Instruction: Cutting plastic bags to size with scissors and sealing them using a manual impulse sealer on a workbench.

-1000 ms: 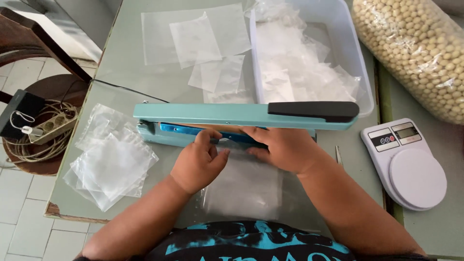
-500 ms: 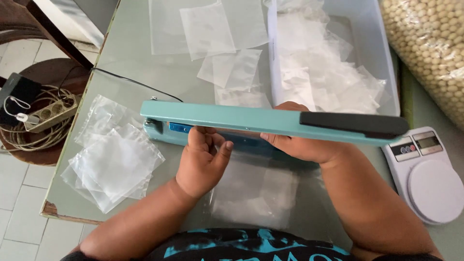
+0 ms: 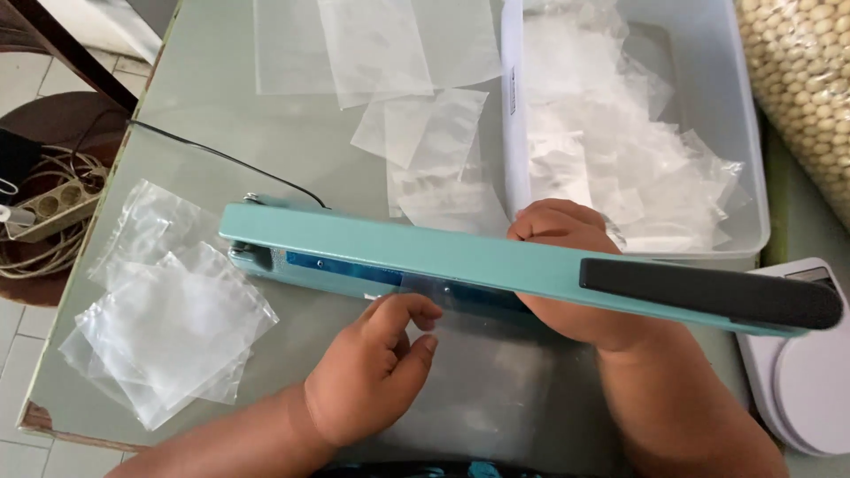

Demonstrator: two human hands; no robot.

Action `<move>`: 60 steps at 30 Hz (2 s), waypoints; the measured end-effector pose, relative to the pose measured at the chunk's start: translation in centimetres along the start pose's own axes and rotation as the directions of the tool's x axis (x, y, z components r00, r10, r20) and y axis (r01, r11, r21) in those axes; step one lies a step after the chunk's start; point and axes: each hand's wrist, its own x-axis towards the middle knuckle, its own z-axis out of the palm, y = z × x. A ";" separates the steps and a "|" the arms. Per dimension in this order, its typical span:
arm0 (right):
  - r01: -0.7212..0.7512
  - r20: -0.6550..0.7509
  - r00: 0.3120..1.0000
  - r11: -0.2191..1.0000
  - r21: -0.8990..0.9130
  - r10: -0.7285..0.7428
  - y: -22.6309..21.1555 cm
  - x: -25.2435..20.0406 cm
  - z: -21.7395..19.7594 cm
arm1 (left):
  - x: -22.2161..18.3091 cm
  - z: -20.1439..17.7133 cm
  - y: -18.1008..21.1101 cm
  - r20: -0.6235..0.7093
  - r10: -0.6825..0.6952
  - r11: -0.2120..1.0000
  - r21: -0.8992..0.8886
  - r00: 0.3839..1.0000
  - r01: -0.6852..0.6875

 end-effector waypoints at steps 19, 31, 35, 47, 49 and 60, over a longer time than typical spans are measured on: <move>-0.065 0.068 0.995 0.977 -0.201 0.080 1.4 -1.9 -0.1 | -0.9 1.5 0.2 0.072 -0.109 0.865 -0.485 0.991 0.130; -0.064 0.015 0.998 0.996 -0.064 0.065 0.3 -1.8 0.1 | -0.5 -0.4 2.0 0.020 -0.148 0.960 -0.236 0.989 0.149; 0.044 0.091 0.995 0.986 -0.161 -0.030 -0.6 -1.5 0.3 | -0.4 -0.4 2.0 -0.001 -0.166 0.978 -0.131 0.986 0.164; -0.059 0.080 0.994 0.979 -0.194 0.076 -0.5 -1.7 0.4 | -0.6 0.1 1.6 -0.007 -0.136 0.972 -0.194 0.991 0.132; -0.062 0.082 0.994 0.981 -0.183 0.078 -0.5 -1.8 0.3 | -0.6 0.2 1.6 0.000 -0.172 0.968 -0.185 0.985 0.169; -0.218 -0.095 0.962 0.930 0.295 0.256 0.8 -2.8 -0.5 | -0.6 0.0 1.7 0.005 -0.158 0.979 -0.132 0.987 0.157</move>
